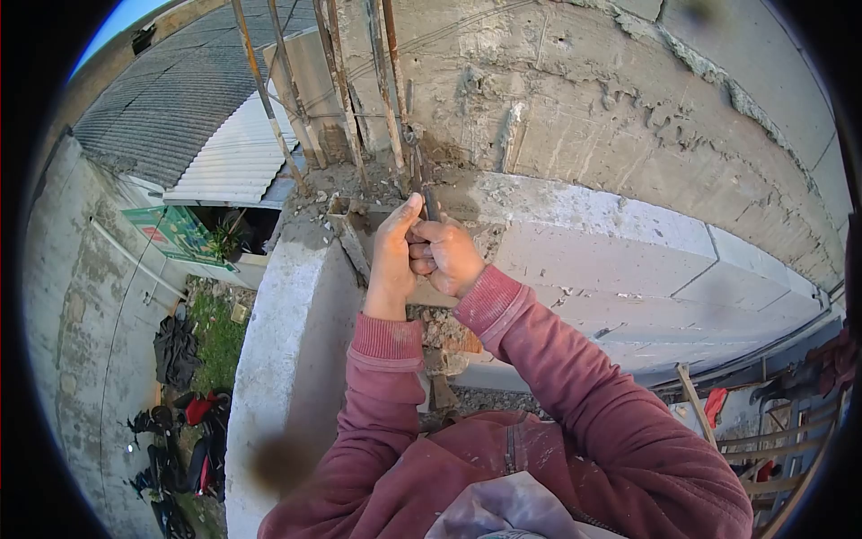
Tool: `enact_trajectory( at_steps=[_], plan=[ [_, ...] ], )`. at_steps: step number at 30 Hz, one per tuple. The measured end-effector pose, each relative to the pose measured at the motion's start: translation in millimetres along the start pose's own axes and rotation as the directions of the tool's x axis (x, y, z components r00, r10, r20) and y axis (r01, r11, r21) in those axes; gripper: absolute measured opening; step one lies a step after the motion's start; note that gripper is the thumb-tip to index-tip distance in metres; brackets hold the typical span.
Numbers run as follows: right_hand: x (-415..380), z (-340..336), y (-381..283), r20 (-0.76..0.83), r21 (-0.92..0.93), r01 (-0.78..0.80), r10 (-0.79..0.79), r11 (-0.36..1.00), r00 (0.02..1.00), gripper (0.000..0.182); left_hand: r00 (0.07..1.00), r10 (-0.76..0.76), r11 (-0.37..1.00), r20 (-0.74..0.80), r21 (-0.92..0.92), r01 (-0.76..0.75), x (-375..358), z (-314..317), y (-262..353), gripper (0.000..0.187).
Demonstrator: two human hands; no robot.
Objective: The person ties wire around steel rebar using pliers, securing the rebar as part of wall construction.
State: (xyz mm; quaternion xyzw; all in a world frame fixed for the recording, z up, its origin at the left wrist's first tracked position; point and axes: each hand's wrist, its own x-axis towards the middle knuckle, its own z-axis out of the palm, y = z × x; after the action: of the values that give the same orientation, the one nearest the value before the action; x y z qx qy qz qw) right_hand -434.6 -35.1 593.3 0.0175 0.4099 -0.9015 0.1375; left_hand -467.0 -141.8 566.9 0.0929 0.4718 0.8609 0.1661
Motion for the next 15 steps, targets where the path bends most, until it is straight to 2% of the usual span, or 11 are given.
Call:
enact_trajectory(
  at_steps=[3, 4, 5, 7, 9, 12, 15],
  plan=[
    [5.7, 15.3, 21.0, 0.017, 0.084, 0.065, -0.066, 0.994, 0.998, 0.010, 0.954, 0.213, 0.972, -0.212, 0.147, -0.184, -30.9, -2.2, 4.7, 0.051],
    [4.9, 7.5, 8.3, 0.158, 0.197, -0.070, 0.039, 0.978, 0.987, 0.007, 0.946, 0.244, 0.968, -0.213, 0.113, -0.224, -41.4, 1.3, 9.9, 0.048],
    [1.8, -4.6, -8.3, 0.245, 0.370, -0.224, 0.138, 0.901, 0.960, 0.008, 0.938, 0.268, 0.963, -0.222, 0.076, -0.257, -54.7, 6.7, 12.5, 0.046],
    [-8.5, -7.9, -47.6, 0.450, 0.609, -0.511, 0.266, 0.606, 0.852, 0.010, 0.929, 0.283, 0.958, -0.239, 0.032, -0.284, -66.9, 2.5, 12.0, 0.043],
    [-5.9, -7.7, -34.0, 0.455, 0.618, -0.482, 0.217, 0.620, 0.863, 0.012, 0.929, 0.265, 0.963, -0.259, 0.019, -0.270, -72.8, -7.1, 8.3, 0.041],
    [0.7, -2.7, -10.8, 0.443, 0.626, -0.391, 0.105, 0.675, 0.890, 0.013, 0.846, 0.453, 0.889, -0.279, 0.208, -0.408, -79.7, -14.1, 3.7, 0.032],
    [2.5, -4.9, -1.0, 0.426, 0.604, -0.346, 0.076, 0.718, 0.901, 0.013, 0.783, 0.567, 0.817, -0.255, 0.291, -0.497, -87.4, -21.3, 9.4, 0.021]
  ],
)
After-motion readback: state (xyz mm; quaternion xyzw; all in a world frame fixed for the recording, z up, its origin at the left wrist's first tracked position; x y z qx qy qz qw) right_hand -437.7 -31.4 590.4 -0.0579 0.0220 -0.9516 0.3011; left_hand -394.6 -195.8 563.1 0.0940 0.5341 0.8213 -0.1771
